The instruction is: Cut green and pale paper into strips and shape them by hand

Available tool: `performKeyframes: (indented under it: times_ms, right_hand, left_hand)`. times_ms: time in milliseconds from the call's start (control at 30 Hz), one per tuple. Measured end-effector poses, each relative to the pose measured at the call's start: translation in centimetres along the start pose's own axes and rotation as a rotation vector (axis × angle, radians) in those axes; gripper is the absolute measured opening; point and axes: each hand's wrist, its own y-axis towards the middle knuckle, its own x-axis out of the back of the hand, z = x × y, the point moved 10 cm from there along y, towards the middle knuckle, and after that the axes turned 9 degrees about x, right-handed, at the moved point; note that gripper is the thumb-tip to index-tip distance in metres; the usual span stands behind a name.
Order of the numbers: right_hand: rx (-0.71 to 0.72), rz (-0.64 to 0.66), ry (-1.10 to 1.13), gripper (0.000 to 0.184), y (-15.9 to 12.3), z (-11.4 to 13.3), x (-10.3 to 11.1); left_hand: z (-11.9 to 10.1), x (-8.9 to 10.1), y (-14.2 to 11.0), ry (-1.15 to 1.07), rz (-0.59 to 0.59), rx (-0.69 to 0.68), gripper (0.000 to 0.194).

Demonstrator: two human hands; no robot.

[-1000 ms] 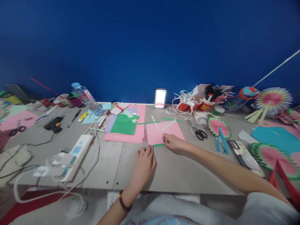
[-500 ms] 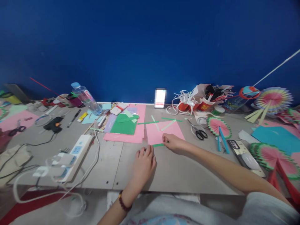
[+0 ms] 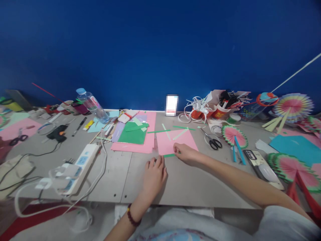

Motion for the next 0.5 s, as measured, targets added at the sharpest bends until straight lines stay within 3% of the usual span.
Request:
performKeyframes:
  times_ms: [500]
  right_hand:
    - [-0.085, 0.088, 0.05, 0.011, 0.0, -1.5, -0.2]
  left_hand:
    - [-0.1, 0.2, 0.0, -0.025, -0.017, 0.008, 0.042]
